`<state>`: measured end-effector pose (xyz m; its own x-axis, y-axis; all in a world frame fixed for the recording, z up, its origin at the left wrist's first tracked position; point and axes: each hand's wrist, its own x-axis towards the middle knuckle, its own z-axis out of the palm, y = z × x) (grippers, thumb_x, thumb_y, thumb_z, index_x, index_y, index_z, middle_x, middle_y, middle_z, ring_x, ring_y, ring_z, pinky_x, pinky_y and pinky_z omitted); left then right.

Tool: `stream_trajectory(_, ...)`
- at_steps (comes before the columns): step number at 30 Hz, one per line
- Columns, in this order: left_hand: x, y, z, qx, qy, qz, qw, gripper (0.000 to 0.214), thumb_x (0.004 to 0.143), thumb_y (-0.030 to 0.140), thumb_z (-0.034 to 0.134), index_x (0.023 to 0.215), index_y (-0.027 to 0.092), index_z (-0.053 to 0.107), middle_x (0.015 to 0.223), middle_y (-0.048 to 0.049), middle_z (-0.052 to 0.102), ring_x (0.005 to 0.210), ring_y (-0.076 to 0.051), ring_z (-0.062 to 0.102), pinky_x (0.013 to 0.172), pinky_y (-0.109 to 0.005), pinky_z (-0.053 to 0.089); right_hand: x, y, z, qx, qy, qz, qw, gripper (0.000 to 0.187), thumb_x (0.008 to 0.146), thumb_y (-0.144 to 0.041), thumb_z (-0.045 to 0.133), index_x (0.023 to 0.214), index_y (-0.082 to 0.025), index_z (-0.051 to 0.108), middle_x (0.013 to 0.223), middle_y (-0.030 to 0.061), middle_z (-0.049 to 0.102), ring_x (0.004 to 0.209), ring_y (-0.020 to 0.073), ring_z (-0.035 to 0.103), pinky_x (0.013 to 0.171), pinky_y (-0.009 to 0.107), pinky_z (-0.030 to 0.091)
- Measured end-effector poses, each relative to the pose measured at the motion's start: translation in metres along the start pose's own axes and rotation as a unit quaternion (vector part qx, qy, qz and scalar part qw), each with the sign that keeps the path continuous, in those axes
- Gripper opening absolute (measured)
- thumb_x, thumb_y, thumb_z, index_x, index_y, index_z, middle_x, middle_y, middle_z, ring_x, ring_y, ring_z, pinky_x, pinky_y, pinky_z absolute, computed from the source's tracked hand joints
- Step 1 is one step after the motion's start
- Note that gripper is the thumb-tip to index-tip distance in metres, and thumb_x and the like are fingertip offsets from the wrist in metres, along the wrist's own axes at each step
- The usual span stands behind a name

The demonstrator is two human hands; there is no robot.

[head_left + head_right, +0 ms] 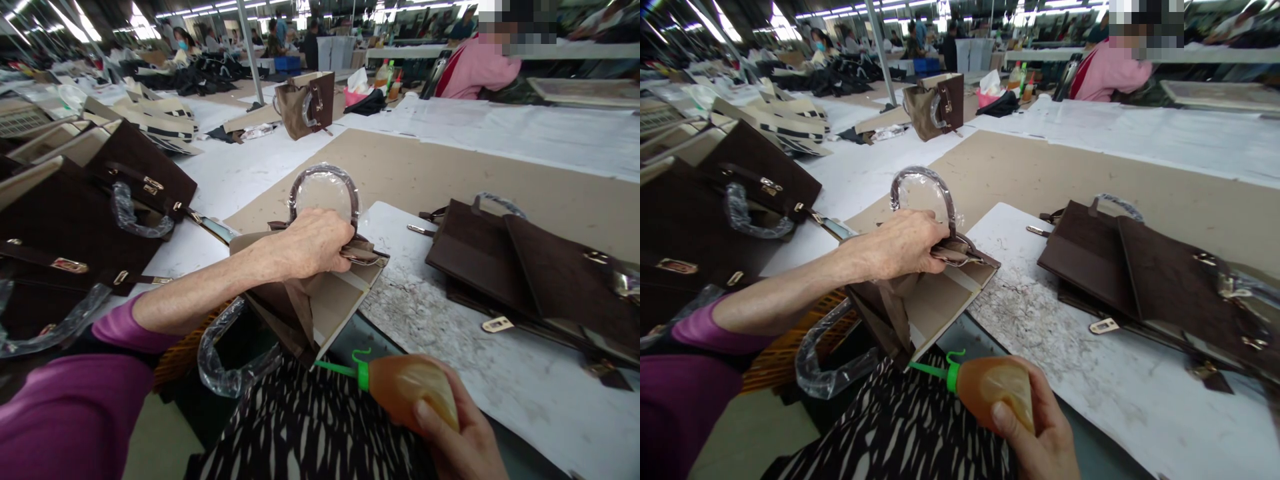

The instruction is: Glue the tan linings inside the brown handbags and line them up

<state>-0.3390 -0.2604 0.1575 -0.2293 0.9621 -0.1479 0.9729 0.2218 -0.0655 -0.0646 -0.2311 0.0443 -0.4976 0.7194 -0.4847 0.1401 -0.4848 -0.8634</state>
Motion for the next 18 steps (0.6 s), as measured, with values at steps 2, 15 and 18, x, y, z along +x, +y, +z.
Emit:
stream_trajectory(2, 0.0, 0.0, -0.001, 0.001, -0.002, -0.002, 1.0, 0.023, 0.074, 0.032, 0.058, 0.084, 0.014, 0.068, 0.075, -0.0086, 0.063, 0.069, -0.022, 0.059, 0.059, -0.03, 0.038, 0.003, 0.001, -0.007, -0.052, 0.006, -0.04, 0.998, 0.056, 0.057, -0.045, 0.082, 0.105, -0.025, 0.06, 0.094, 0.0013, 0.067, 0.086, 0.0207, 0.061, 0.076, 0.023, 0.049)
stream_trajectory(15, 0.002, -0.007, -0.006, 0.001, 0.0, 0.003, 1.0, 0.022, 0.073, 0.034, 0.058, 0.08, 0.016, 0.068, 0.073, -0.007, 0.062, 0.062, -0.019, 0.055, 0.052, -0.029, 0.032, 0.054, -0.008, -0.01, -0.24, 0.057, -0.328, 0.912, 0.049, 0.07, -0.043, 0.074, 0.113, -0.026, 0.057, 0.111, 0.0039, 0.062, 0.093, 0.0234, 0.061, 0.08, 0.031, 0.049)
stream_trajectory(18, 0.003, -0.009, -0.009, -0.008, -0.001, 0.001, 1.0, 0.022, 0.073, 0.034, 0.058, 0.081, 0.016, 0.067, 0.071, -0.0061, 0.061, 0.061, -0.018, 0.055, 0.05, -0.028, 0.029, 0.067, -0.011, -0.013, -0.303, 0.05, -0.407, 0.86, 0.042, 0.078, -0.034, 0.067, 0.117, -0.025, 0.055, 0.113, 0.0051, 0.06, 0.099, 0.0255, 0.058, 0.086, 0.037, 0.045)
